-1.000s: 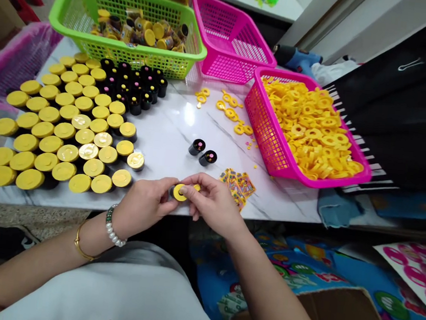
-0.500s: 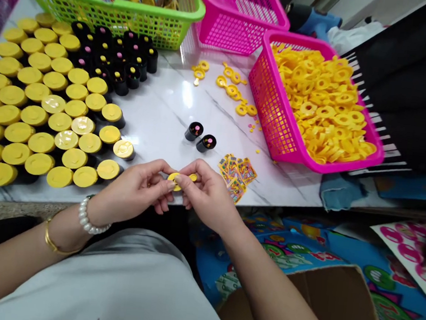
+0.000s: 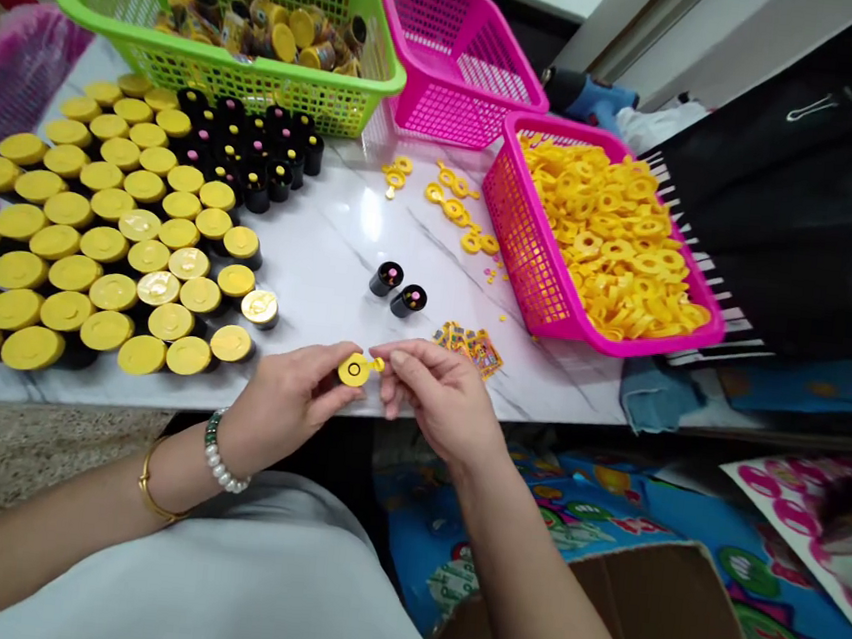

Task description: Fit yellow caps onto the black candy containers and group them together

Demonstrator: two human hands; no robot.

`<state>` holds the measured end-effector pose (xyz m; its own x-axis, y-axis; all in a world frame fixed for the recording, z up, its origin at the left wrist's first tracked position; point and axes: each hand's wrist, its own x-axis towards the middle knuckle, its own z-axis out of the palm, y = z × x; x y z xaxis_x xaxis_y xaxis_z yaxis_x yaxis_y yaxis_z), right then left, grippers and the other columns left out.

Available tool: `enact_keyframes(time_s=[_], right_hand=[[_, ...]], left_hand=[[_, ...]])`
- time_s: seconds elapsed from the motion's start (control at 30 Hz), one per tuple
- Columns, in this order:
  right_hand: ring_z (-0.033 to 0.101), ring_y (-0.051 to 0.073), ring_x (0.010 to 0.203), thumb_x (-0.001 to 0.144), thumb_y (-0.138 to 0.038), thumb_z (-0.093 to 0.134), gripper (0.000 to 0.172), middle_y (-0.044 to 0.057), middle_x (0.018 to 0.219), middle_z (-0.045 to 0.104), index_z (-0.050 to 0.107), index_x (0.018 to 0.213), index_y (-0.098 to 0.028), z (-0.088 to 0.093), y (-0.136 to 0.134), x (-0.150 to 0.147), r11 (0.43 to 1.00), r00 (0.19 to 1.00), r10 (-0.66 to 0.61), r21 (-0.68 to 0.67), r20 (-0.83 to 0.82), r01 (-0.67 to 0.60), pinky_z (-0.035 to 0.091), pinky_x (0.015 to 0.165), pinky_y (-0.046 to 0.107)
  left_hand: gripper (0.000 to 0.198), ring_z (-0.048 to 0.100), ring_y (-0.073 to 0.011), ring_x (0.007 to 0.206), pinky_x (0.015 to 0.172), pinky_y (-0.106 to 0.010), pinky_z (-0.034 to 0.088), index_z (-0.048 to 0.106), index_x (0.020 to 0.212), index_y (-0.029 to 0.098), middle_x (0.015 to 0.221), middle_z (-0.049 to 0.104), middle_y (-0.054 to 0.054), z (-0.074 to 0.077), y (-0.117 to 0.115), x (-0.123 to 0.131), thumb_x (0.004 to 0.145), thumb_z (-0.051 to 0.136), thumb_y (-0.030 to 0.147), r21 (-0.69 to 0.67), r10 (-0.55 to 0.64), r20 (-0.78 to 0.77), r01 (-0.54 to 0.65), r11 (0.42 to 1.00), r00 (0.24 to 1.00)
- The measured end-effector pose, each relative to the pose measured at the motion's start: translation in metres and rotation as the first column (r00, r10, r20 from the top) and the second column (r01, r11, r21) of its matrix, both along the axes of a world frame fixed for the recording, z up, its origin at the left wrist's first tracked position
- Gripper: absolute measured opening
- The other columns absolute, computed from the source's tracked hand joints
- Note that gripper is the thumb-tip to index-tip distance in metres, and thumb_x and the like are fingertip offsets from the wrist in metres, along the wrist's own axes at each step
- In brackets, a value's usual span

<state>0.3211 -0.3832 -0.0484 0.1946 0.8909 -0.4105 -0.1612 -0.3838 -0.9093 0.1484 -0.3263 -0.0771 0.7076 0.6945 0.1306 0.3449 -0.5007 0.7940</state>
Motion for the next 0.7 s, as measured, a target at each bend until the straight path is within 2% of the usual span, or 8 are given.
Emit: enact_keyframes(time_s=[0.13, 0.2, 0.33, 0.43, 0.57, 0.7], right_hand=[[0.038, 0.004, 0.033, 0.070, -0.041, 0.081, 0.037, -0.010, 0.049, 0.051, 0.053, 0.085, -0.020, -0.001, 0.013, 0.002, 0.970, 0.974, 0.195, -0.122, -0.116, -0.208, 0.025, 0.031, 0.015], [0.035, 0.003, 0.033, 0.072, -0.040, 0.080, 0.039, -0.013, 0.047, 0.045, 0.047, 0.080, -0.021, -0.002, 0.018, 0.000, 0.957, 0.963, 0.244, -0.132, -0.114, -0.258, 0.026, 0.032, 0.014], [0.039, 0.005, 0.034, 0.075, -0.042, 0.076, 0.040, -0.014, 0.046, 0.045, 0.042, 0.082, -0.023, 0.001, 0.016, -0.009, 0.959, 0.966, 0.256, -0.131, 0.018, -0.252, 0.034, 0.034, 0.015], [0.047, 0.008, 0.037, 0.078, -0.046, 0.072, 0.039, -0.013, 0.048, 0.050, 0.043, 0.091, -0.024, 0.006, 0.009, -0.014, 0.962, 0.963, 0.246, -0.151, 0.112, -0.228, 0.039, 0.034, 0.016], [0.056, 0.010, 0.044, 0.078, -0.048, 0.072, 0.041, -0.008, 0.056, 0.058, 0.049, 0.099, -0.021, 0.008, 0.007, -0.008, 0.943, 0.953, 0.299, -0.170, 0.044, -0.288, 0.040, 0.034, 0.015], [0.053, 0.007, 0.041, 0.074, -0.046, 0.076, 0.040, -0.007, 0.055, 0.059, 0.052, 0.091, -0.018, 0.007, 0.017, 0.005, 0.935, 0.951, 0.302, -0.176, -0.058, -0.308, 0.037, 0.034, 0.014]], left_hand=[[0.015, 0.068, -0.0160, 0.081, 0.072, -0.025, 0.050, 0.060, 0.107, 0.019, 0.093, 0.073, -0.002, 0.000, -0.001, 0.002, 0.093, 0.056, 0.022, -0.003, -0.015, -0.047, 0.015, 1.000, 0.999], [0.015, 0.068, -0.0166, 0.077, 0.066, -0.025, 0.049, 0.058, 0.108, 0.020, 0.088, 0.073, -0.002, 0.000, -0.003, 0.003, 0.094, 0.053, 0.024, 0.037, -0.006, -0.107, 0.010, 0.999, 0.994], [0.023, 0.069, -0.0194, 0.071, 0.057, -0.026, 0.045, 0.056, 0.115, 0.021, 0.082, 0.073, -0.002, -0.001, -0.006, 0.004, 0.093, 0.051, 0.028, 0.109, 0.034, -0.231, -0.009, 0.994, 0.972], [0.023, 0.069, -0.0212, 0.073, 0.058, -0.027, 0.046, 0.058, 0.113, 0.020, 0.085, 0.073, -0.004, 0.000, -0.005, 0.004, 0.093, 0.050, 0.026, 0.097, 0.039, -0.268, -0.013, 0.995, 0.963], [0.019, 0.070, -0.0232, 0.080, 0.064, -0.029, 0.049, 0.062, 0.105, 0.018, 0.093, 0.074, -0.007, 0.001, -0.002, 0.002, 0.090, 0.052, 0.022, 0.061, 0.030, -0.239, -0.016, 0.998, 0.971], [0.017, 0.070, -0.0238, 0.083, 0.068, -0.030, 0.050, 0.064, 0.101, 0.018, 0.094, 0.075, -0.007, 0.000, -0.001, 0.000, 0.087, 0.055, 0.019, 0.041, 0.025, -0.186, -0.018, 0.999, 0.982]])
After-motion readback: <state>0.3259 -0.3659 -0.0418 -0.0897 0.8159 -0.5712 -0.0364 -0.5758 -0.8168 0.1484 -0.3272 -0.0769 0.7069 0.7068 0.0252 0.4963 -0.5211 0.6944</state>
